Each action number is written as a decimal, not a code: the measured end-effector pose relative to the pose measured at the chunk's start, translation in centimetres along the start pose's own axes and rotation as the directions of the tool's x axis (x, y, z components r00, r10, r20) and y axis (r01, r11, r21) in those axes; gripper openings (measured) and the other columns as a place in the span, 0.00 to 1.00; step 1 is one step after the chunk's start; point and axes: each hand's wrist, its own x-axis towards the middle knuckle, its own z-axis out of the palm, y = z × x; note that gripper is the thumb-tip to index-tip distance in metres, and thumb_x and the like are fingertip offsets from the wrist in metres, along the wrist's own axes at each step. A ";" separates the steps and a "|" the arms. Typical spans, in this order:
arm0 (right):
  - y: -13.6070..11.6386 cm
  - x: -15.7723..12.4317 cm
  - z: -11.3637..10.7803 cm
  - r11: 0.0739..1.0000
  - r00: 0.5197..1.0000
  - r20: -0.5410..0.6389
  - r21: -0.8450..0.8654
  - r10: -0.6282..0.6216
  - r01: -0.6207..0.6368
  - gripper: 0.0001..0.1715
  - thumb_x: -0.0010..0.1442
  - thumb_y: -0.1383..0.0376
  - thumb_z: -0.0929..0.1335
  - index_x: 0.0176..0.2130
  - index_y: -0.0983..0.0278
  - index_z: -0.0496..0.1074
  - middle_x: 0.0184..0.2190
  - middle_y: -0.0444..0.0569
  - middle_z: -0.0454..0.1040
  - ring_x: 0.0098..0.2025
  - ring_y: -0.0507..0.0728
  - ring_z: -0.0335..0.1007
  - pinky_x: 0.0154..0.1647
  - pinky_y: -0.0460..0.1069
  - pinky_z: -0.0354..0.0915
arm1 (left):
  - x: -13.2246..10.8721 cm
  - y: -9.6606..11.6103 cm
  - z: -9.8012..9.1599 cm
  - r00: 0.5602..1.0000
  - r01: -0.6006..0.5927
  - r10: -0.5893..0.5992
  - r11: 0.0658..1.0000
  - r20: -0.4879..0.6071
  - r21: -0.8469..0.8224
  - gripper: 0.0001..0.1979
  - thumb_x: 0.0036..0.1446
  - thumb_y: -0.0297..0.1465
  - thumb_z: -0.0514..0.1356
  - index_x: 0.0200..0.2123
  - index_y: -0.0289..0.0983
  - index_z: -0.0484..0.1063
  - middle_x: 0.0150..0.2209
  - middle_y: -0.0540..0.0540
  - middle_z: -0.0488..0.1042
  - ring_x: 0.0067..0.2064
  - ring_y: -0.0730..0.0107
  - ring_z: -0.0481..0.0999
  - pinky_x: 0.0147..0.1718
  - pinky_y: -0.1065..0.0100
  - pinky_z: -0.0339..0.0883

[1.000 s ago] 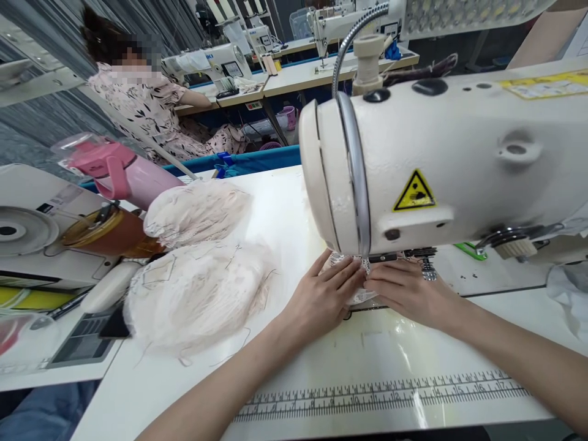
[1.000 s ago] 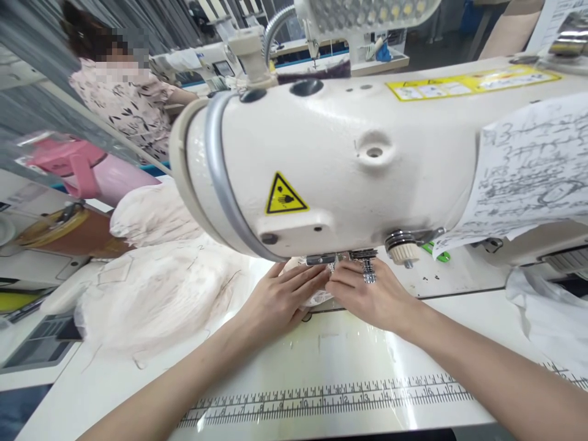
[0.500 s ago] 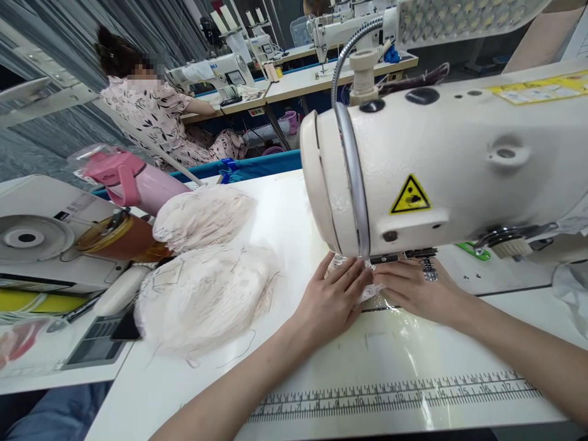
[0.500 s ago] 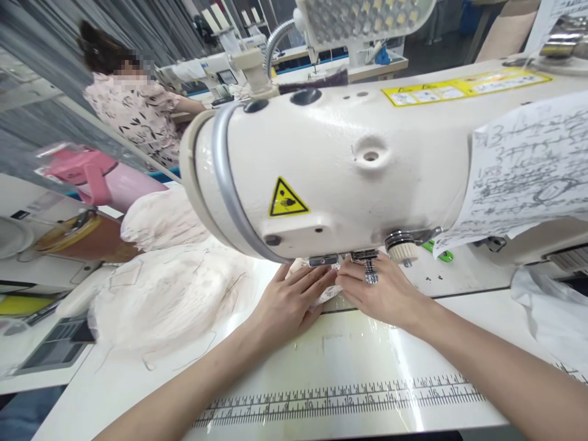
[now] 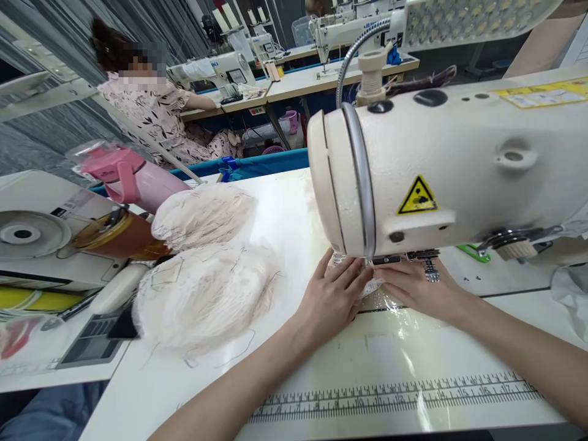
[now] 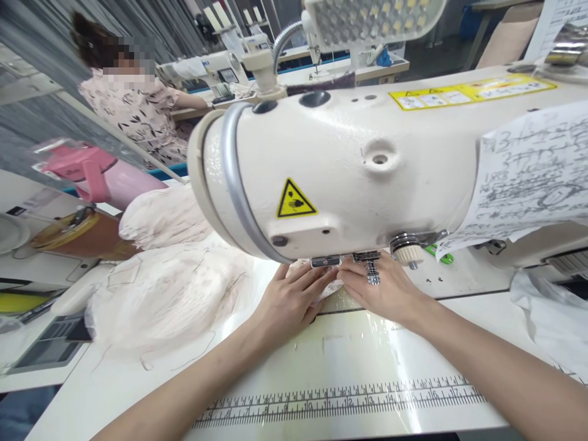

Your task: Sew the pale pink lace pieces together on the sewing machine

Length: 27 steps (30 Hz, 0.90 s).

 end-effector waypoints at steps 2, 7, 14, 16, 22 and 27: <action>0.0 -0.2 0.1 0.999 1.000 -0.004 -0.030 -0.023 0.023 0.15 0.64 0.70 0.60 0.37 0.58 0.74 0.35 0.43 0.75 0.34 0.53 0.68 0.35 0.51 0.61 | -0.1 -0.2 0.0 0.997 -0.066 0.066 0.998 -0.031 -0.002 0.18 0.64 0.27 0.51 0.56 0.35 0.67 0.56 0.44 0.70 0.57 0.61 0.70 0.62 0.51 0.54; 0.3 -0.7 1.1 0.982 0.990 0.017 -0.121 -0.141 0.142 0.12 0.62 0.71 0.62 0.42 0.60 0.72 0.39 0.45 0.76 0.36 0.54 0.69 0.33 0.51 0.61 | -0.3 -1.0 -0.3 0.990 -0.141 0.141 0.990 0.009 0.000 0.17 0.65 0.26 0.50 0.55 0.32 0.67 0.55 0.44 0.71 0.57 0.63 0.70 0.62 0.53 0.55; -0.2 -0.8 2.0 0.978 0.980 0.126 -0.120 -0.152 0.168 0.17 0.58 0.77 0.62 0.43 0.61 0.70 0.43 0.45 0.75 0.42 0.53 0.69 0.40 0.51 0.60 | -0.2 -2.0 -0.9 0.990 -0.130 0.133 0.990 0.045 -0.055 0.18 0.64 0.26 0.48 0.55 0.37 0.68 0.54 0.46 0.72 0.58 0.63 0.69 0.62 0.52 0.55; -0.4 -0.8 2.0 0.979 0.980 0.129 -0.115 -0.154 0.169 0.17 0.58 0.77 0.62 0.44 0.62 0.69 0.44 0.46 0.75 0.45 0.54 0.68 0.42 0.51 0.60 | -0.1 -2.1 -0.8 0.990 -0.135 0.136 0.990 0.032 -0.049 0.18 0.64 0.27 0.48 0.54 0.35 0.68 0.54 0.45 0.72 0.58 0.62 0.69 0.62 0.53 0.56; -0.5 -1.0 2.1 0.986 0.984 0.115 -0.076 -0.138 0.147 0.16 0.58 0.77 0.61 0.42 0.63 0.68 0.44 0.45 0.75 0.46 0.54 0.68 0.42 0.51 0.59 | -0.1 -1.8 -0.5 0.990 -0.142 0.142 0.990 0.001 -0.005 0.18 0.63 0.28 0.49 0.52 0.29 0.69 0.54 0.40 0.72 0.57 0.58 0.70 0.61 0.54 0.57; -0.5 -0.7 1.9 0.989 0.986 0.110 -0.057 -0.126 0.133 0.14 0.59 0.76 0.61 0.40 0.63 0.70 0.41 0.47 0.75 0.45 0.54 0.68 0.42 0.50 0.59 | -0.2 -1.3 -0.5 0.994 -0.105 0.105 0.994 0.001 0.008 0.18 0.61 0.29 0.50 0.52 0.29 0.69 0.54 0.39 0.71 0.58 0.56 0.69 0.62 0.52 0.55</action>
